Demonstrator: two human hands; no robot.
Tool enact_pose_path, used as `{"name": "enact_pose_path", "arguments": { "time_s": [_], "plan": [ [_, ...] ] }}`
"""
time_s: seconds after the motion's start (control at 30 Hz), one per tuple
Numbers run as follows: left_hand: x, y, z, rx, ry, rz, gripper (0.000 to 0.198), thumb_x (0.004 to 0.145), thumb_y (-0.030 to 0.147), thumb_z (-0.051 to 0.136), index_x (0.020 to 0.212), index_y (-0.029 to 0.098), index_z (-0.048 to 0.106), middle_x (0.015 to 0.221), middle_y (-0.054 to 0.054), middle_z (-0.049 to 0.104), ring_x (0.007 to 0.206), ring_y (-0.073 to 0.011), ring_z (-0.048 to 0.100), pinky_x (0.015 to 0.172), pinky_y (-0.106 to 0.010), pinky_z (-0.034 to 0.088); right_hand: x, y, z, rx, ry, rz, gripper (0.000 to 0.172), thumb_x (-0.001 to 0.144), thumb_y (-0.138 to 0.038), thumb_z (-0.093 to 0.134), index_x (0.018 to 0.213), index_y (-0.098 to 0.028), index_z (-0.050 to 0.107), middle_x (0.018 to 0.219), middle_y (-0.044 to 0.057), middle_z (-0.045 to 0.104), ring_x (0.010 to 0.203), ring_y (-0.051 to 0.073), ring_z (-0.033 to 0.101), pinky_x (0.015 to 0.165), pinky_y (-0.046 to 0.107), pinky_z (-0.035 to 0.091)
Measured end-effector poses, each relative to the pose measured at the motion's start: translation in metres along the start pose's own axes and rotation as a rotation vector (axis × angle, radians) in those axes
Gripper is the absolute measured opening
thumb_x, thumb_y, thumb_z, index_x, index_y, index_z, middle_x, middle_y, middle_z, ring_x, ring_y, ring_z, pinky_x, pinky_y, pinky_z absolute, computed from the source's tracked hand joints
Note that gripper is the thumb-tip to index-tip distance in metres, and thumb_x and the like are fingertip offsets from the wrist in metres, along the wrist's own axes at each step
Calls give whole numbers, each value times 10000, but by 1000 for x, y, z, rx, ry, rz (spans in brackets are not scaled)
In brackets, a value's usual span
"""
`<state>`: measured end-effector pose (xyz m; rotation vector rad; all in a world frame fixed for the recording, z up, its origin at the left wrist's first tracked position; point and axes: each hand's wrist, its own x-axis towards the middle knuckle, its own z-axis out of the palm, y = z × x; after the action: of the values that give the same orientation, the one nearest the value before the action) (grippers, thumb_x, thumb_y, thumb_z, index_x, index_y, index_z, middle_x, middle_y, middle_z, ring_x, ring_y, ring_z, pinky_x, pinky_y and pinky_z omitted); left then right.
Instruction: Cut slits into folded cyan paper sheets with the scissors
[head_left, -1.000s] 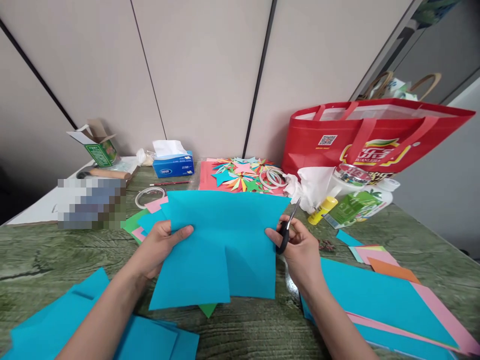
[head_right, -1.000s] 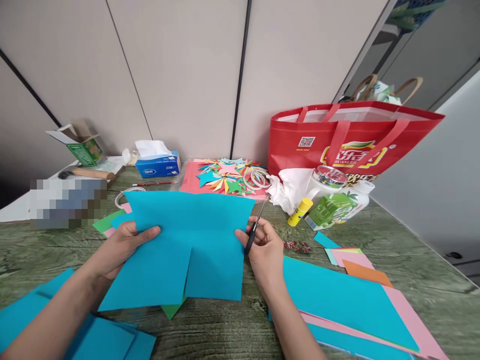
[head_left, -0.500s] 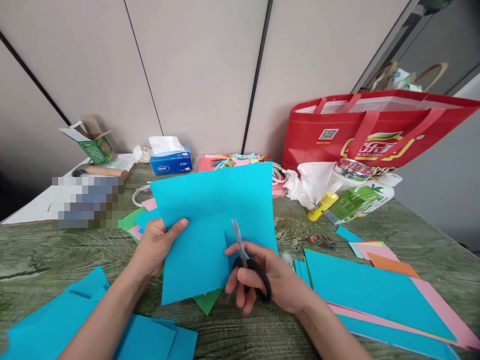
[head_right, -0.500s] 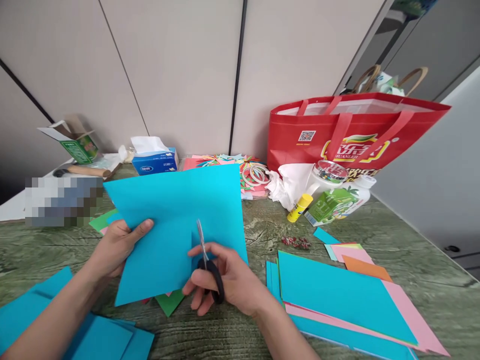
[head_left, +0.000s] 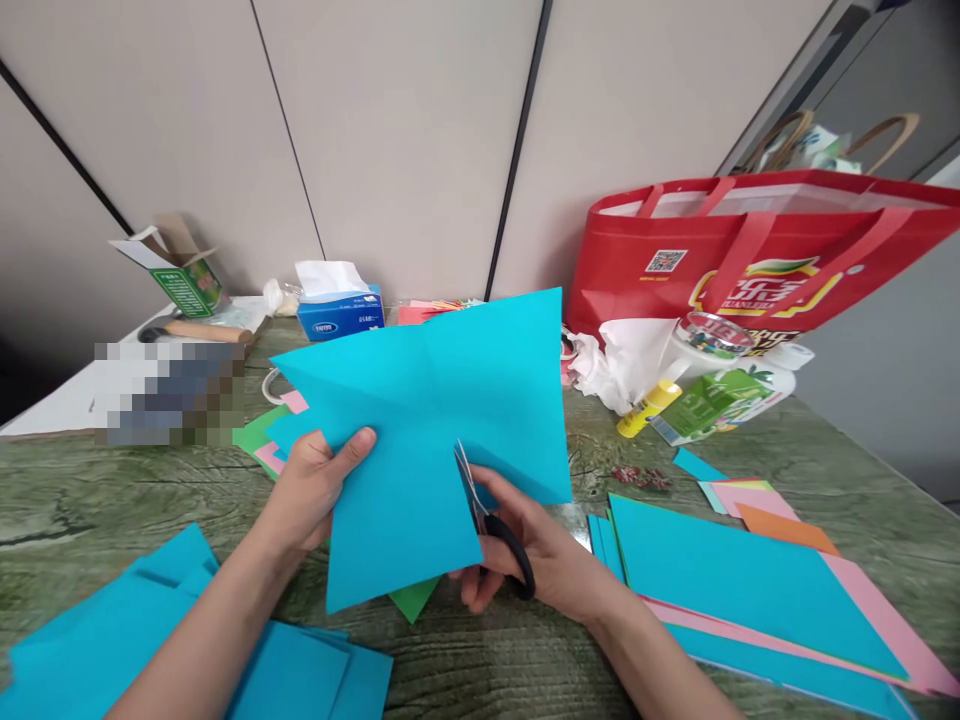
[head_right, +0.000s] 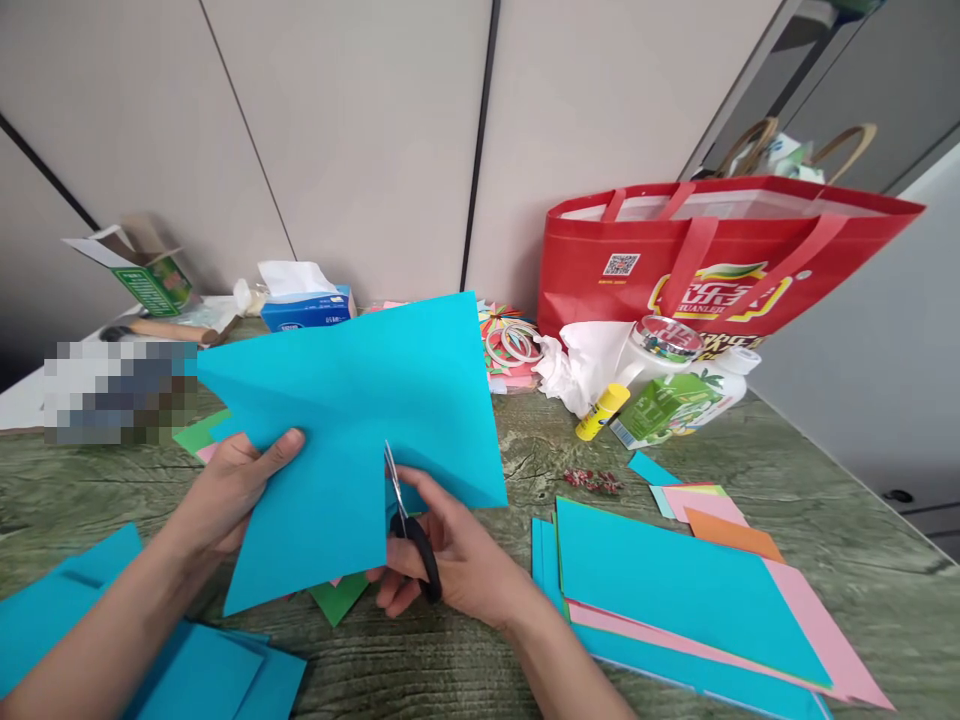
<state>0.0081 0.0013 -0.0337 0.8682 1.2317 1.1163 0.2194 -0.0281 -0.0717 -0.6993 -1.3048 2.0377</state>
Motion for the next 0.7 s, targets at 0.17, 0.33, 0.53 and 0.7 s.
{"name": "enact_pose_path", "arguments": {
  "time_s": [0.17,0.33,0.53,0.7],
  "plan": [
    [-2,-5,2,41,-62,3,531,627,403,653,1106,212,528,1146,-68,601,949,-351,582,642,-458,566,2,-7,5,-136,67,-115,408,760,-357,577,1135,-228,479,854,29,629,721,146,610,708,309,505],
    [-4,-6,9,69,-20,-26,469,561,417,694,969,215,582,1083,-56,640,910,-361,597,637,-452,568,4,-9,8,-162,163,-155,363,704,-355,635,1032,-220,558,978,53,626,886,205,589,784,337,473],
    [-6,-6,14,45,-11,-26,407,577,400,690,925,216,586,1022,-39,668,889,-321,615,688,-420,561,6,-6,10,-114,201,-207,328,716,-332,626,1026,-241,567,1051,46,611,998,216,549,830,339,458],
    [-5,-12,11,39,-56,-20,390,628,384,656,970,212,581,1073,-61,643,906,-332,603,650,-435,563,8,-5,10,-83,218,-206,342,705,-283,651,1035,-243,570,1074,49,608,989,218,560,854,358,450]
  ]
}}
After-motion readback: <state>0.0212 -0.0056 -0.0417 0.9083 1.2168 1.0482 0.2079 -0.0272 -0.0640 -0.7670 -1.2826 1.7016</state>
